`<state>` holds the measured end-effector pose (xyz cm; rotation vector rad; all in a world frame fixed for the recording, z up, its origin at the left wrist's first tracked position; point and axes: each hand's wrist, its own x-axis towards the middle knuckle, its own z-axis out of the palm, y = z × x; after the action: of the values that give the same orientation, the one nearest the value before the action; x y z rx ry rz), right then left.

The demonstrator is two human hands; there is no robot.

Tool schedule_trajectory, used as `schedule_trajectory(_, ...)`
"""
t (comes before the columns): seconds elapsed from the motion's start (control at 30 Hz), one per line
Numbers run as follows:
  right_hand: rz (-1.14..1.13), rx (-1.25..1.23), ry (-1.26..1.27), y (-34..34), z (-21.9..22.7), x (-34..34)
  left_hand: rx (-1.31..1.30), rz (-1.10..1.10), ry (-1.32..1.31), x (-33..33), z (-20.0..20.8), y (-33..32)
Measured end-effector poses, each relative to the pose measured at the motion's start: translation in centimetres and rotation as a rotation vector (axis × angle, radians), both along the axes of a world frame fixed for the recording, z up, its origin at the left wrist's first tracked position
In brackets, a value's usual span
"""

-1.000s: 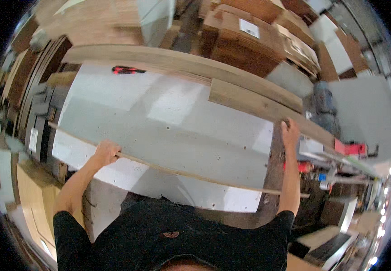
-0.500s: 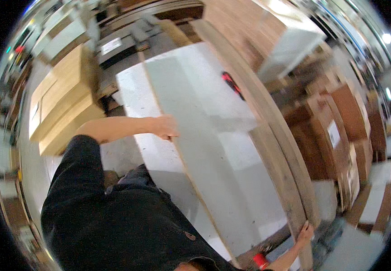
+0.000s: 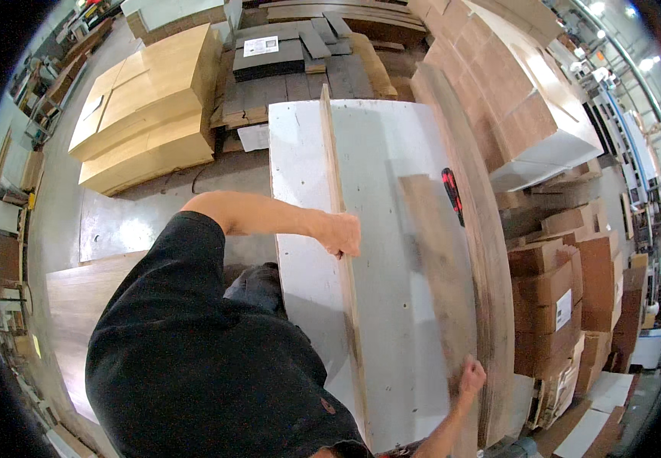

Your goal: The person repeatedly picks up long wooden planks from a workbench, inspects them, and places them back down. They also use a utility knife to scrape the surface of a plank. The task involves handling the planks one at a time in a repetitive cycle.

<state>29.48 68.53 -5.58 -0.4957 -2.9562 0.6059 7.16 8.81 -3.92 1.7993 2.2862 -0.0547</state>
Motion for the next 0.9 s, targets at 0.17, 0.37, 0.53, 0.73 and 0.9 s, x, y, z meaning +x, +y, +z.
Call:
schedule_trajectory(0.17,0.182,-0.15,-0.226,-13.8,1.9,-7.2,0.077,-0.019,0.031,0.8,3.0,-0.4)
schedule_trajectory(0.37,0.244,-0.123,-0.08,-25.1,4.1,-9.8,0.293,0.058,0.082,1.4,3.3,-1.1)
schedule_trajectory(0.53,0.385,-0.079,0.331,-31.1,1.1,-7.5,0.352,0.074,0.122,1.3,2.1,-0.8)
schedule_trajectory(0.73,0.3,-0.093,0.225,-35.3,2.8,-4.4,0.359,0.087,0.238,1.2,1.5,-0.9)
schedule_trajectory(0.9,0.281,-0.257,0.025,-36.5,4.8,-3.5,0.395,0.035,0.111,0.9,1.5,-1.1)
